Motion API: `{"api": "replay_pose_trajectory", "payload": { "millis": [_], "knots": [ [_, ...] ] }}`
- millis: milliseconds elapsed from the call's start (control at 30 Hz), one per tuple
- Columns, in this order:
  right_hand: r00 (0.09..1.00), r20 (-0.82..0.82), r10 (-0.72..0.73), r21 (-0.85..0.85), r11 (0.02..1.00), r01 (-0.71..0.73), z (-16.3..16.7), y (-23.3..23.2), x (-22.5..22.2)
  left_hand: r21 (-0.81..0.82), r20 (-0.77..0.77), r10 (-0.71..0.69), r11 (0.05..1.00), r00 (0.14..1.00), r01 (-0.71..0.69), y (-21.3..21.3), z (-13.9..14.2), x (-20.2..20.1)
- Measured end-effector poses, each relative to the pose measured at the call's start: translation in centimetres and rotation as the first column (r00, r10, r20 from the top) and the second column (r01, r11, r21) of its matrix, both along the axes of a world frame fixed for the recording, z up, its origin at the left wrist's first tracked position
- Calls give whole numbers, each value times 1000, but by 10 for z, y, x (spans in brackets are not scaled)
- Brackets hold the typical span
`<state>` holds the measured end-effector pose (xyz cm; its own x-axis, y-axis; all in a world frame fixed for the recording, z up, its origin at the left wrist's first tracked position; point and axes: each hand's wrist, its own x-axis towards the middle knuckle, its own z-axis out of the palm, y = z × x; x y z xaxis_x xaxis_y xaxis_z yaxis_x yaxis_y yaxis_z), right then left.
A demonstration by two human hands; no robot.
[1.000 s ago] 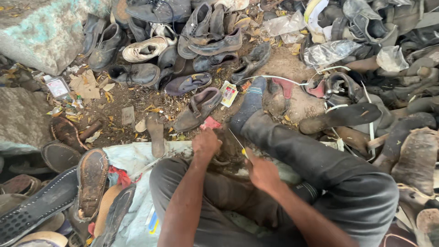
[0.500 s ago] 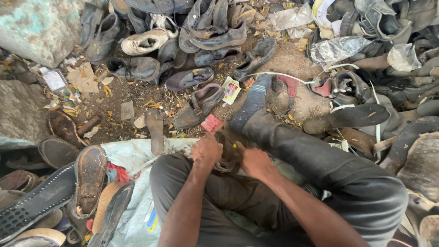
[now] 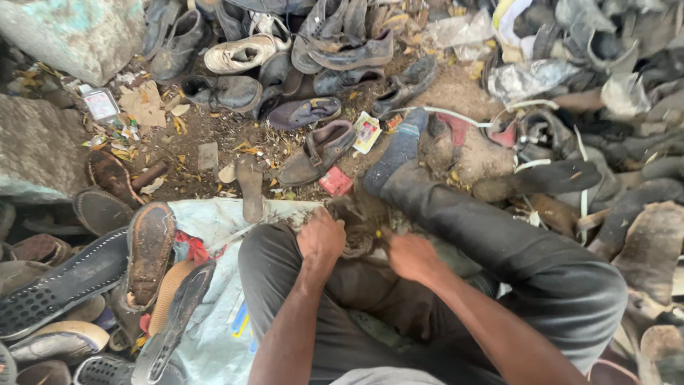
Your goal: The person uses a tool to scrape or pry material from several different shoes and boots while sitting on the ground.
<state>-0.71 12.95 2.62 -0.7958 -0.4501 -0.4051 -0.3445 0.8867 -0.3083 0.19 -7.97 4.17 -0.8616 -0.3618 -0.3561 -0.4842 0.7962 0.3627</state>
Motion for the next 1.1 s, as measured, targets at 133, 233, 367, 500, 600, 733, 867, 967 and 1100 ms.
{"api": "replay_pose_trajectory", "payload": {
  "millis": [133,233,367,500,600,733,867,967,1100],
  "knots": [
    [999,17,-51,-83,995,52,1,-1,-4,8,-89,6,1000,996,-5,16,-4,22],
    [1000,28,2,46,999,-3,-1,-19,-15,-50,-156,-30,998,987,23,18,-11,37],
    [993,-73,94,76,993,-88,16,-2,-4,-83,-270,-24,997,963,2,17,-19,50],
    [997,-52,54,69,996,-51,36,21,16,-92,-354,-46,996,934,14,28,-24,63],
    [990,-70,119,137,985,-109,32,-3,12,-103,-385,-62,994,921,24,31,-26,68],
    [973,-180,143,52,989,-135,23,-22,7,-100,-410,-30,995,912,-12,26,-20,74],
    [970,-5,242,170,956,-238,45,46,43,38,-445,136,990,885,-133,11,-1,96],
    [992,40,-116,18,993,115,58,88,72,47,-393,307,948,867,-315,-22,15,113],
    [933,-12,-361,-118,927,357,37,83,67,-131,-486,286,911,826,-392,-63,33,89]
  ]
}}
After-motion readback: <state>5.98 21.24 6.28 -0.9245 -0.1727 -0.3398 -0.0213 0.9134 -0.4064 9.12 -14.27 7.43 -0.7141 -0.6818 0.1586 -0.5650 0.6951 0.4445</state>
